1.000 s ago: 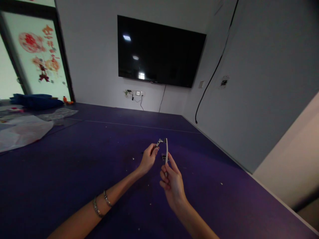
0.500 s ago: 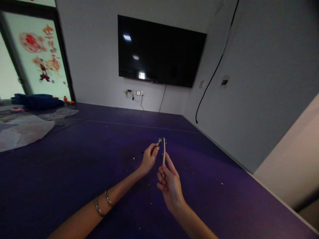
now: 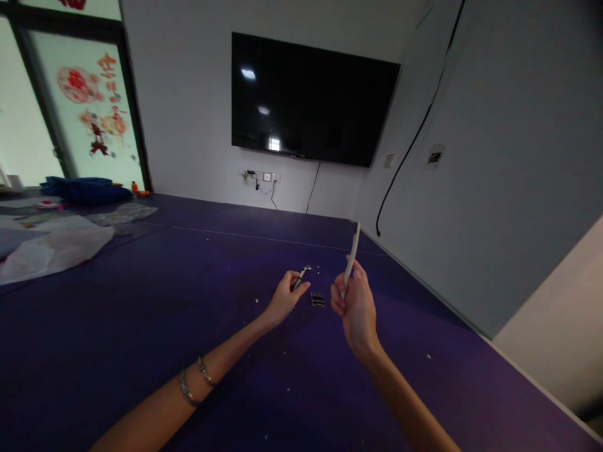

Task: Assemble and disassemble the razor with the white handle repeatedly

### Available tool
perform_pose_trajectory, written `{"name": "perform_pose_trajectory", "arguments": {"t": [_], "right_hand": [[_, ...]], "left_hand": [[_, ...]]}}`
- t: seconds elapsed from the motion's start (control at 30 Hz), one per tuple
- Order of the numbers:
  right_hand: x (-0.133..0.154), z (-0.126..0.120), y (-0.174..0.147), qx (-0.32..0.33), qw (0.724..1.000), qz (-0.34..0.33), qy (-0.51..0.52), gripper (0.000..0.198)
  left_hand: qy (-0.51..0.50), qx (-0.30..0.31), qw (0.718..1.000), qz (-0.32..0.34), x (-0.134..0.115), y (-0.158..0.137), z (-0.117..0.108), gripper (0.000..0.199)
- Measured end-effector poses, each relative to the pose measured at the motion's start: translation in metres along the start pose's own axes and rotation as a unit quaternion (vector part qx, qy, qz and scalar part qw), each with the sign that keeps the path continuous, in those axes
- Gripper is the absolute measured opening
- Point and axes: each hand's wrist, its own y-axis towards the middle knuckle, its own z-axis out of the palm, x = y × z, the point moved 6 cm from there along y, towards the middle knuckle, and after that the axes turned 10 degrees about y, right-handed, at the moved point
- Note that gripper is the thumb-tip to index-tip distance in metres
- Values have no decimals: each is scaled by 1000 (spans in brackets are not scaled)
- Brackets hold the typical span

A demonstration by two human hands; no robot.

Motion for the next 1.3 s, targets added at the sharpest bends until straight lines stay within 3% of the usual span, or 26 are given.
{"name": "perform_pose_trajectory", "arguments": {"t": [0.07, 0.17, 0.27, 0.33, 0.43, 0.53, 0.6, 0.87, 1.07, 1.3], "right_hand": [[14, 0, 17, 13, 1000, -20, -19, 33], [22, -11, 42, 17, 998, -19, -60, 41], [20, -31, 63, 16, 982, -28, -186, 50], [16, -43, 71, 30, 936, -51, -346, 52], [12, -54, 74, 24, 816, -99, -569, 55], [9, -56, 71, 15, 719, -141, -681, 57], [4, -53, 69, 25, 688, -152, -710, 56], [-17, -64, 69, 48, 668, -206, -714, 56], [-22, -69, 71, 44, 689, -235, -685, 56], [-40, -77, 67, 50, 715, -255, -649, 57]], "left_hand": [[3, 9, 1000, -4, 2, 1, 0, 21], [-1, 33, 999, 14, 0, 2, -1, 19], [6, 27, 998, 53, -7, 3, -5, 20], [15, 21, 998, 65, -10, 4, -8, 21], [24, 12, 997, 70, -10, 4, -10, 22], [31, -1, 997, 70, -6, 3, -9, 19], [36, -1, 997, 66, -2, 1, -7, 19], [5, 34, 998, 56, -8, -8, 2, 22], [-23, 37, 999, 33, -9, -11, 5, 26], [-223, 89, 970, -45, -14, -17, 14, 29]]}}
